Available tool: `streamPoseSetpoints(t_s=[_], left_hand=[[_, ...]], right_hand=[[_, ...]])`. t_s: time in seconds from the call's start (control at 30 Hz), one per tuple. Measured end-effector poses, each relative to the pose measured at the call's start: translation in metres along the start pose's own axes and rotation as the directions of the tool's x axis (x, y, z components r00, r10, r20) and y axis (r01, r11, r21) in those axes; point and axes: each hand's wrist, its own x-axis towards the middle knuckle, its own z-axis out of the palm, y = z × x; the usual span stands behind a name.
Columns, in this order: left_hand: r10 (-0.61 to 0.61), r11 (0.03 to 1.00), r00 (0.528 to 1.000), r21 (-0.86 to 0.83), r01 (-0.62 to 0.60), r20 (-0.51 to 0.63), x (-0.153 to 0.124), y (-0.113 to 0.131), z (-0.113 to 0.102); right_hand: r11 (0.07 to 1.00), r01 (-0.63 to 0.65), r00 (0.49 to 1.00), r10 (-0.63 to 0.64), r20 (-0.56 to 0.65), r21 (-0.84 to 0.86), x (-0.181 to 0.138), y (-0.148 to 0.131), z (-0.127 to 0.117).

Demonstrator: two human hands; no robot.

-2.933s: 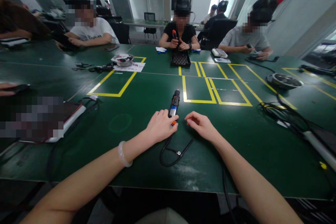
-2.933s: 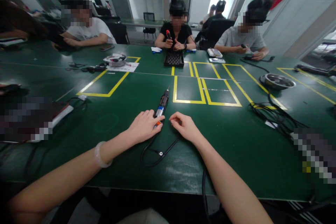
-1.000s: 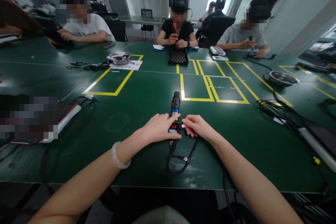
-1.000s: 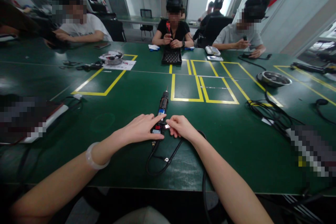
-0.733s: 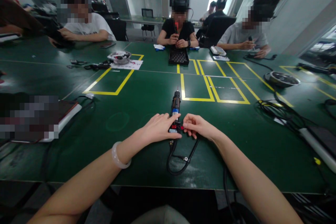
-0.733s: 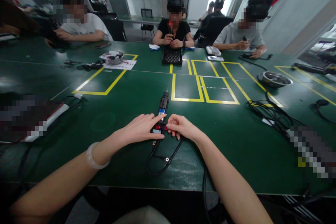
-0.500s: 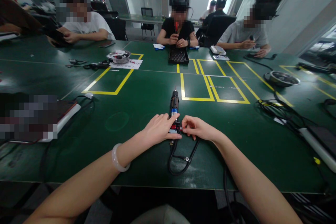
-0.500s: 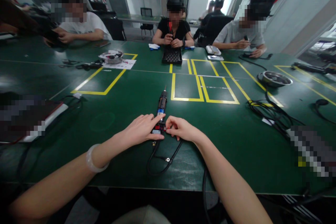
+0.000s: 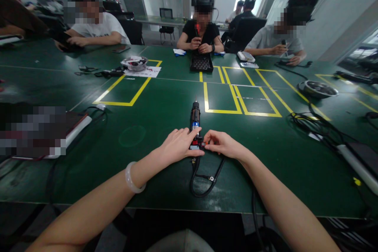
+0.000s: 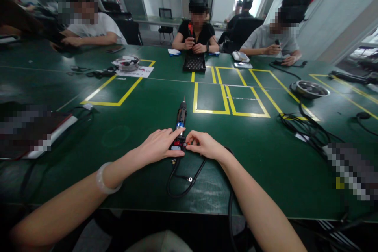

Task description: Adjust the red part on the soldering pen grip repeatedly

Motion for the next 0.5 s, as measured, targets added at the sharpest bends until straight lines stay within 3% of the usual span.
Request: streamPoseSetpoints(t_s=[0.2, 0.5], left_hand=[[-0.017, 1.0, 1.0, -0.012, 0.017, 0.009, -0.0001, -0.0001, 0.0007], [-0.011, 1.0, 1.0, -0.017, 0.011, 0.0, -0.0006, -0.0002, 0.0007]], right_hand=[[0.98, 0.096, 0.991, -0.11, -0.07, -0.173, 0.0022, 0.0, 0.0016], [0.996, 0.021, 0.999, -0.017, -0.051, 0.089, 0.0023, 0.0039, 0.0076]])
